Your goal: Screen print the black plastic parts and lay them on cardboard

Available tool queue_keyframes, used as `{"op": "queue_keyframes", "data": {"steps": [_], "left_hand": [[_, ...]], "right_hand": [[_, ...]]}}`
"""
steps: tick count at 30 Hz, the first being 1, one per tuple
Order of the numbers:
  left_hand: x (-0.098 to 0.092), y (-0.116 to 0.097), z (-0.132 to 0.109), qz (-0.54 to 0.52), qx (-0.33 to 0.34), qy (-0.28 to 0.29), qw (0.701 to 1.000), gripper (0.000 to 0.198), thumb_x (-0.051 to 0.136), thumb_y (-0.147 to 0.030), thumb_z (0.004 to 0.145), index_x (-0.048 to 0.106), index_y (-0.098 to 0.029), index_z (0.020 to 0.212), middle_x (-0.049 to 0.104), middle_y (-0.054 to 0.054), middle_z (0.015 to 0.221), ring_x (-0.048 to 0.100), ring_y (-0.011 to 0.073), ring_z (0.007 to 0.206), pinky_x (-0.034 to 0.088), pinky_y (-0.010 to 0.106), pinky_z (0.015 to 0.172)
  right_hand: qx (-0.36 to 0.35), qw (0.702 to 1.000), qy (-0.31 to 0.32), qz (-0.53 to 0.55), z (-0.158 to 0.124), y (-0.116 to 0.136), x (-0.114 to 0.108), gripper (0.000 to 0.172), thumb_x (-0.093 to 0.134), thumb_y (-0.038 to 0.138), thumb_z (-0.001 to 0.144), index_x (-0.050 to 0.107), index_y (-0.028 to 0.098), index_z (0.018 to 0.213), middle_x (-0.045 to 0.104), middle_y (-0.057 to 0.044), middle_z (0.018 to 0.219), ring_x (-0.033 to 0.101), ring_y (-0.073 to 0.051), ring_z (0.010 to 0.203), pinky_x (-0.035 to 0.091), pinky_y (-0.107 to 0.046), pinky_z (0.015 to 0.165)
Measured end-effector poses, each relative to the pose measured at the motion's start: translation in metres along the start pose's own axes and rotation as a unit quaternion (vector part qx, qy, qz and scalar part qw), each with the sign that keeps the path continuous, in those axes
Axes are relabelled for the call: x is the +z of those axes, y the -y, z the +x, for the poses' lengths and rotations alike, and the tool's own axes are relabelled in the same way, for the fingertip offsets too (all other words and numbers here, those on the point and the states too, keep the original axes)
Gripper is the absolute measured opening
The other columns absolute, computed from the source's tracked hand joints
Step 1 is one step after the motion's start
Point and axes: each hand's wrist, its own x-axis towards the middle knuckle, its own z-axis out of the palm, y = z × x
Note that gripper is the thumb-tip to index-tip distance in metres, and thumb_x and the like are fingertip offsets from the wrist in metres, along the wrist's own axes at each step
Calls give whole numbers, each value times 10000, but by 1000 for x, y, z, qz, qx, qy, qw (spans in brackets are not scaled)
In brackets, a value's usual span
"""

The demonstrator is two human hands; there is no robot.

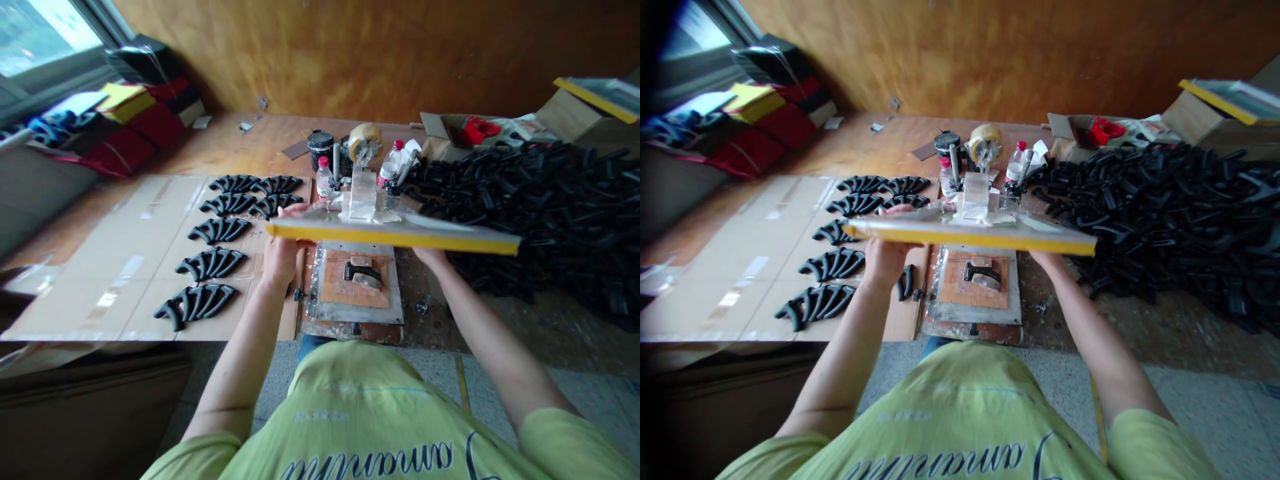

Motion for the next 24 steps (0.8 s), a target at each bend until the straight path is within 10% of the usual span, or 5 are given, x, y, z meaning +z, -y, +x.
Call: {"op": "queue_keyframes", "data": {"steps": [6,12,16,19,24], "left_hand": [[16,-18,27,3,29,28,999,644,372,-706,915,551,-201,1272,712,95,1049,701,190,943,574,266,672],[18,63,-69,51,-324,162,931,746,605,-769,737,635,-165,1174,743,168,1024,719,297,906,566,319,562],[18,104,-110,-59,-380,72,920,558,610,-684,799,650,-169,1011,738,129,1031,714,269,964,585,328,664],[-16,115,-100,-32,-348,-17,937,474,620,-611,819,622,-151,930,741,103,927,731,207,783,557,266,593],[-113,134,-74,184,-294,-144,927,405,450,-555,899,566,-167,900,704,54,709,675,165,561,498,238,502]], "right_hand": [[-77,983,144,-89,-55,46,61,261,666,419,875,632,184,767,660,-91,888,591,-220,910,462,-327,828],[17,990,124,-58,-72,103,60,137,577,311,952,600,194,886,668,-93,860,597,-221,871,458,-309,747],[-145,983,111,31,-91,133,62,132,537,287,977,624,197,937,674,-74,919,586,-219,950,463,-333,852],[-189,970,142,48,-97,105,44,152,515,180,969,664,201,990,684,-54,978,587,-194,970,455,-313,881],[75,954,220,-191,-131,-19,-22,348,463,-4,830,702,167,1017,675,-135,1061,584,-245,1048,453,-336,861]]}}
